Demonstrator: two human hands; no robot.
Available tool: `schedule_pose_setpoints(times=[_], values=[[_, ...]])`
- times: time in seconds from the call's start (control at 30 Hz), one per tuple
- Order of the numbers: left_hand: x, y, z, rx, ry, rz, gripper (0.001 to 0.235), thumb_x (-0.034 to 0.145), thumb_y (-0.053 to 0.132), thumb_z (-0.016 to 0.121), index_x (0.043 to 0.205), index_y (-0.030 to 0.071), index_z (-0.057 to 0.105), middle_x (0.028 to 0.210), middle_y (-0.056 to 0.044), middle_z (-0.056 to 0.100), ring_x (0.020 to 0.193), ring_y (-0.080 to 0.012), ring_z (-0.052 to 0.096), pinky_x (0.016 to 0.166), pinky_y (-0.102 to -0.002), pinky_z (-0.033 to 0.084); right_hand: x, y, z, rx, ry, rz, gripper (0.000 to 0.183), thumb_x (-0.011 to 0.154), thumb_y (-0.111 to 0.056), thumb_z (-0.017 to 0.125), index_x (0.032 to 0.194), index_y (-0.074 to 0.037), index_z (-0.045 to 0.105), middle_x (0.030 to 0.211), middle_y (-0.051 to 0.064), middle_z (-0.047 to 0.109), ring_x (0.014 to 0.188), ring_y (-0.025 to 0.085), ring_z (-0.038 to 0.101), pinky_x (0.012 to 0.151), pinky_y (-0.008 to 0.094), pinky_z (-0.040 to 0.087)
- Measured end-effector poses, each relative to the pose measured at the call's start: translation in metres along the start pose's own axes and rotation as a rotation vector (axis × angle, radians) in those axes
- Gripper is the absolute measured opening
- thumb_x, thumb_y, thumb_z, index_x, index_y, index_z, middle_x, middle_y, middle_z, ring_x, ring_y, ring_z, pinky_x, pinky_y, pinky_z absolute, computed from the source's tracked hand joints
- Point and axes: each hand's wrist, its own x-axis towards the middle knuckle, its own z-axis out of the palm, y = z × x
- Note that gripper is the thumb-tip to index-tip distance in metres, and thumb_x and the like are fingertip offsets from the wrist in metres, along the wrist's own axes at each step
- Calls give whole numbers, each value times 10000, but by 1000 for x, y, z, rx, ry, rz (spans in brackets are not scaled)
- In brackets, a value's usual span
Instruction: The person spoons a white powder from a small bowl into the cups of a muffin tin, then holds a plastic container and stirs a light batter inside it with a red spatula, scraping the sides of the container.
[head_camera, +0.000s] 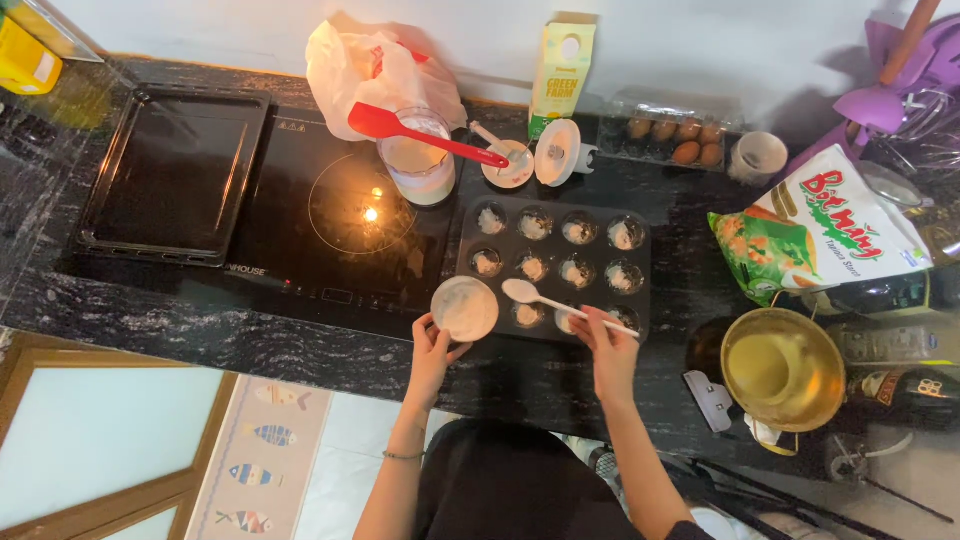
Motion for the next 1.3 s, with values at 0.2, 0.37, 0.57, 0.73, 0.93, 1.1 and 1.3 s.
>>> schedule_pose_setpoints(times=[0.2, 0.37, 0.57, 0.73, 0.93, 1.1, 1.3], values=[[-1, 9, 9, 58, -85, 82, 429, 1037, 126, 456, 1423, 41, 288, 1402, -196, 489, 1272, -275, 586, 1019, -446, 601, -13, -44, 52, -443, -426, -342, 205, 1001, -84, 662, 1148, 15, 766, 1096, 137, 779, 990, 225, 751, 843, 347, 614], [-3, 21, 8, 150, -139, 237, 452, 1046, 121, 477, 1447, 37, 285, 1425, -169, 474, 1284, -257, 570, 1026, -418, 579, -3, -66, 67, -628, -662, -694, 233, 977, -37, 615, 1184, 0, 714, 1193, 121, 726, 1051, 185, 721, 856, 303, 605], [8, 1, 11, -51, -83, 301, 450, 1050, 92, 467, 1437, 19, 251, 1394, -165, 443, 1257, -252, 580, 1037, -429, 587, 22, 15, 45, -263, -445, -46, 251, 1042, -105, 598, 1175, 84, 697, 1068, 185, 759, 992, 224, 768, 876, 342, 631], [10, -6, 15, -101, -67, 282, 444, 1053, 105, 461, 1431, 21, 243, 1408, -170, 431, 1256, -249, 585, 1023, -447, 597, 15, 35, 57, -5, -388, 184, 315, 1005, -151, 608, 1193, 94, 673, 1094, 198, 746, 989, 249, 753, 907, 367, 627], [10, -8, -3, -130, -31, 211, 409, 1059, 131, 433, 1413, 27, 256, 1413, -189, 453, 1260, -267, 586, 1025, -460, 594, 23, 19, 62, 8, -287, 243, 340, 1011, -192, 612, 1200, 81, 682, 1060, 193, 742, 985, 255, 747, 905, 387, 626], [2, -8, -31, -128, 46, 207, 384, 1047, 111, 408, 1394, 31, 266, 1424, -191, 472, 1265, -274, 587, 1017, -473, 594, 20, 8, 55, -4, -275, 78, 337, 1034, -197, 603, 1194, 90, 675, 1063, 181, 740, 996, 238, 750, 914, 362, 624], [-7, 1, -46, -108, 124, 197, 383, 1045, 108, 397, 1398, 37, 267, 1430, -191, 490, 1269, -278, 582, 1018, -473, 597, 0, 4, 56, -748, -372, -531, 199, 983, -141, 653, 1078, -28, 787, 1102, 102, 804, 920, 178, 767, 747, 312, 605]])
